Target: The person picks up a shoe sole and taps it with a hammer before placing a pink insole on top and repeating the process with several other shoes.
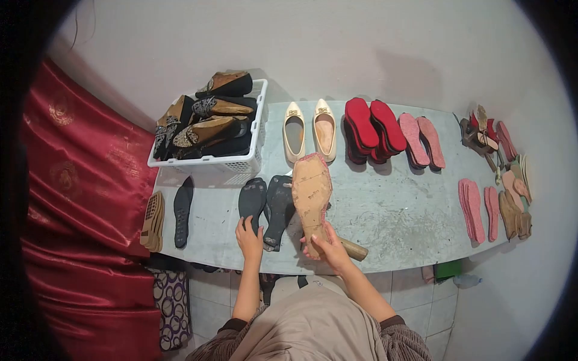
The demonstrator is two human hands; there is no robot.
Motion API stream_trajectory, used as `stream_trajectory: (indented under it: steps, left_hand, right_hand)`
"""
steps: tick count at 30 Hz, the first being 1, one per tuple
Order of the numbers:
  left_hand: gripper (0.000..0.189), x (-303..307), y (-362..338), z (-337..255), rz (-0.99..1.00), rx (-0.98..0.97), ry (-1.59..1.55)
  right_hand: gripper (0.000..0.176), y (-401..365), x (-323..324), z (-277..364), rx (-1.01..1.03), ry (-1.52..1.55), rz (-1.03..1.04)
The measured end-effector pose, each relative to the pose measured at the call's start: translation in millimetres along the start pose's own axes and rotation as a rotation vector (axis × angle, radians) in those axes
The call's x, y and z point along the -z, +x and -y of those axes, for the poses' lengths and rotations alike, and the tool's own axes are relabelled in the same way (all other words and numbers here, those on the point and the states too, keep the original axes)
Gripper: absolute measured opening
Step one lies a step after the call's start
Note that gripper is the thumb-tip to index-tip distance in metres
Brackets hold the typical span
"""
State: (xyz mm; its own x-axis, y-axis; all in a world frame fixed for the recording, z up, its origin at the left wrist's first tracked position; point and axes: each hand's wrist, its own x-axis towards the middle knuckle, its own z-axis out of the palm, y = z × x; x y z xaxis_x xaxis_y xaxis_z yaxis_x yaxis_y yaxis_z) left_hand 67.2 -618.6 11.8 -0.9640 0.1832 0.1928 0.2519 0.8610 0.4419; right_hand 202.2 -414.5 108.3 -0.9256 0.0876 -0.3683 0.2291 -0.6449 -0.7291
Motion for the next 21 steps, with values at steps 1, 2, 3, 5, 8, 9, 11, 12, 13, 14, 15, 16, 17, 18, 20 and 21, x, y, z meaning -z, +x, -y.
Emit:
stream_trajectory:
  steps: [1,2,3,5,8,9,11,12,13,14,15,16,17,18,20,21]
  left_hand:
    - [0.047,2,1,-1,-0.025,0.034,0.022]
    - [0.049,0,2,0,-0.047,0.027,-0.004]
    - [0.049,-3,5,3,-0.049,0.034,-0.007]
    - [0.054,-7,9,11,-0.093,0.033,-0.114]
    - [0.059,9,18,11,-0.032,0.149,-0.274]
    - [0.059,13,19,11,-0.032,0.153,-0.276]
    - [0.063,21,19,13,0.012,0.229,-0.300]
    - [0.061,19,20,18,0.013,0.249,-0.388]
    - [0.061,17,19,21,0.016,0.252,-0.389]
    - [0.056,14,19,25,0.062,0.392,-0.719]
    - [0.051,16,20,26,0.106,0.530,-1.048]
    - [0.051,30,23,24,0.225,0.564,-1.054]
    - [0.051,39,23,18,0.224,0.566,-1.054]
    - [0.054,48,23,12,0.197,0.671,-1.252]
    - [0.060,69,23,-3,0.196,0.822,-1.524]
    - [0.060,68,21,0,0.199,0.824,-1.524]
  right_hand:
    - [0.049,2,-2,1,-0.007,-0.004,0.003]
    - [0.048,6,-3,1,-0.017,-0.035,-0.003]
    - [0.046,8,-4,2,-0.028,-0.067,-0.010]
    - [0.045,15,-5,-3,-0.029,-0.081,0.006]
    - [0.044,20,-4,-7,-0.035,-0.112,0.035]
    - [0.044,21,-5,-7,-0.044,-0.130,0.052]
    - [0.044,22,-5,-6,-0.060,-0.133,0.040]
    - [0.044,22,-5,-5,-0.072,-0.135,0.028]
    - [0.044,22,-4,-6,-0.075,-0.136,0.026]
    - [0.044,23,-2,-6,-0.063,-0.127,0.029]
    - [0.044,24,-1,-6,-0.050,-0.117,0.035]
    - [0.044,25,-1,-5,-0.051,-0.118,0.036]
    - [0.045,25,0,-4,-0.053,-0.118,0.033]
    - [0.045,26,0,-3,-0.054,-0.117,0.030]
    - [0.046,26,1,-1,-0.052,-0.117,0.031]
    - [0.047,25,1,-1,-0.047,-0.116,0.032]
